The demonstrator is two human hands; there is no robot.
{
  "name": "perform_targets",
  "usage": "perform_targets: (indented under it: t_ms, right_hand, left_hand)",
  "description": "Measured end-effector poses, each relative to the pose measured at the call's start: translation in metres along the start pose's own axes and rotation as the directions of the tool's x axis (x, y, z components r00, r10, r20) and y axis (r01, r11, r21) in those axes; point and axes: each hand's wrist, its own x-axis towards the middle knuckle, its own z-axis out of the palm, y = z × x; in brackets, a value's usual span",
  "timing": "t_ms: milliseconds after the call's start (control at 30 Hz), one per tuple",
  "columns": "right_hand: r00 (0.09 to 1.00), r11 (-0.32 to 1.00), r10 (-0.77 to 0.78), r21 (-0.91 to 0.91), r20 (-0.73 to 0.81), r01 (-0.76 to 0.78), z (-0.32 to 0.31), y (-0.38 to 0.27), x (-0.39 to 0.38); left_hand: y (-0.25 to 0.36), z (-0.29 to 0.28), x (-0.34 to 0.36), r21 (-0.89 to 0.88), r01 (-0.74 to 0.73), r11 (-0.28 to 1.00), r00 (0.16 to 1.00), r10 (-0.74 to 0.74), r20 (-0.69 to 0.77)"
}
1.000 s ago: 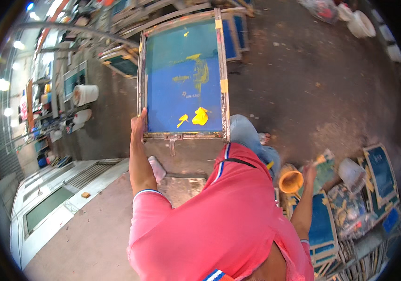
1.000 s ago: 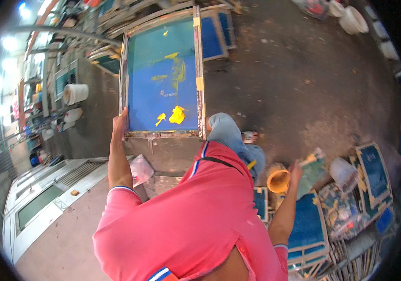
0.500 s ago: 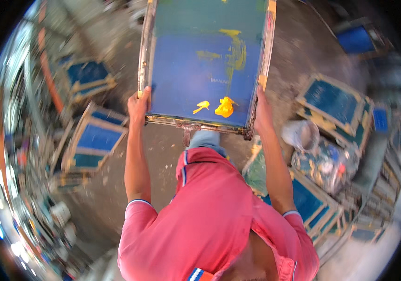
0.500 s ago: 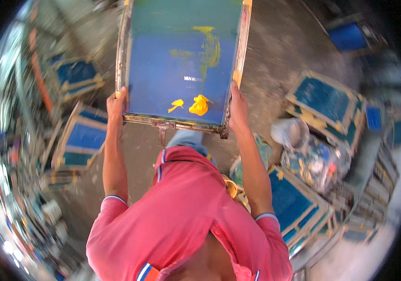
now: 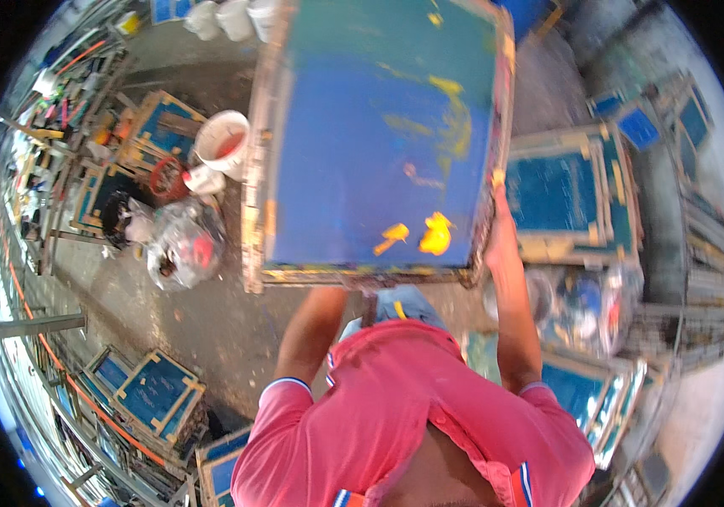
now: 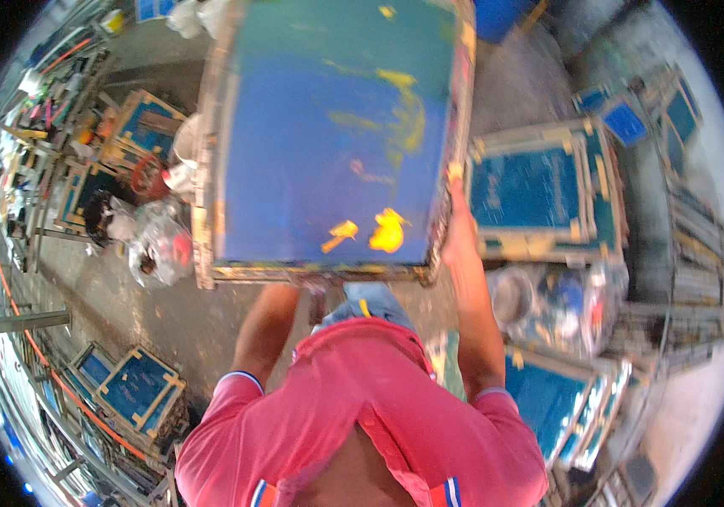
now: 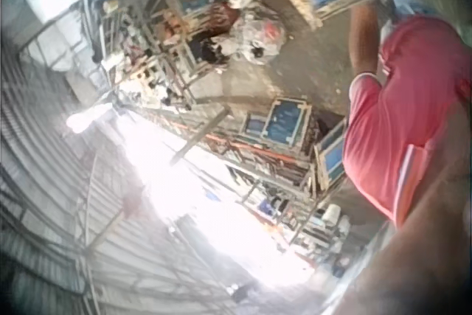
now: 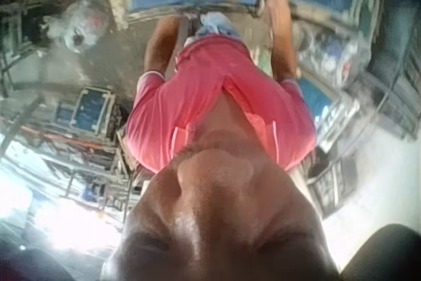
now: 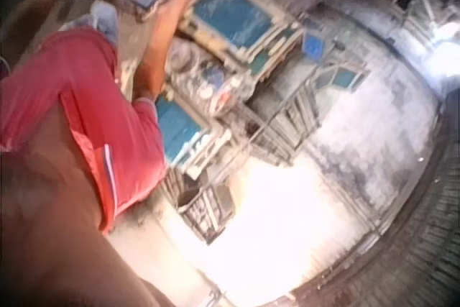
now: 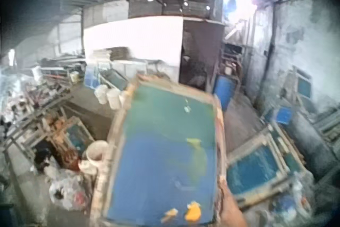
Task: The person pours yellow ink onto a screen printing frame and spreads it with a squeegee. They carry the frame to a conveyor belt machine, place it on the machine, and operate the controls to start the printing process.
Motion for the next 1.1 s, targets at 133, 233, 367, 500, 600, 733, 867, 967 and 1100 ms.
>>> perform_targets:
  t_ms: [133, 233, 367, 500, 600, 733, 867, 967, 1100]
  right_hand:
    - [0.986, 0.978, 0.096, 0.171, 0.136, -0.119, 0.025, 0.002, 0.130]
    - [0.961, 0.977, 0.143, 0.122, 0.238, -0.176, 0.048, 0.009, 0.233]
    - [0.925, 0.945, 0.291, 0.076, 0.246, -0.318, 0.154, -0.015, 0.353]
    - [0.969, 0.981, 0.192, -0.033, 0.155, -0.189, 0.231, -0.033, 0.499]
    - [0.955, 0.998, 0.049, 0.017, 0.292, -0.056, 0.294, -0.066, 0.592]
    - [0.966, 0.981, 0.192, 0.003, 0.176, -0.195, 0.416, -0.124, 0.664]
    - [0.986, 0.997, 0.064, -0.059, 0.151, -0.055, 0.553, -0.161, 0.757]
    - [0.981, 0.983, -0.022, -0.175, 0.195, 0.057, 0.647, -0.172, 0.854]
    - [0.912, 0.990, 0.110, -0.124, 0.394, -0.066, 0.837, -0.195, 0.926]
  left_hand:
    - [0.033, 0.040, 0.122, 0.035, -0.020, 0.999, 0.996, 0.023, -0.086]
    - [0.068, 0.058, 0.211, 0.006, -0.046, 0.999, 0.990, 0.047, -0.135]
    - [0.153, 0.047, 0.325, 0.006, -0.121, 0.993, 0.970, 0.120, -0.213]
    - [0.252, 0.003, 0.438, -0.319, -0.104, 0.942, 0.990, 0.129, 0.056]
    - [0.349, 0.009, 0.502, -0.332, -0.206, 0.920, 0.964, 0.249, 0.094]
    - [0.463, -0.022, 0.546, 0.253, -0.626, 0.738, 0.773, 0.630, 0.076]
    - [0.594, -0.041, 0.572, -0.306, -0.563, 0.767, 0.775, 0.619, 0.126]
    - [0.685, -0.076, 0.610, -0.164, -0.691, 0.704, 0.711, 0.703, 0.024]
    - [0.826, -0.035, 0.646, 0.524, -0.687, 0.503, 0.477, 0.857, -0.196]
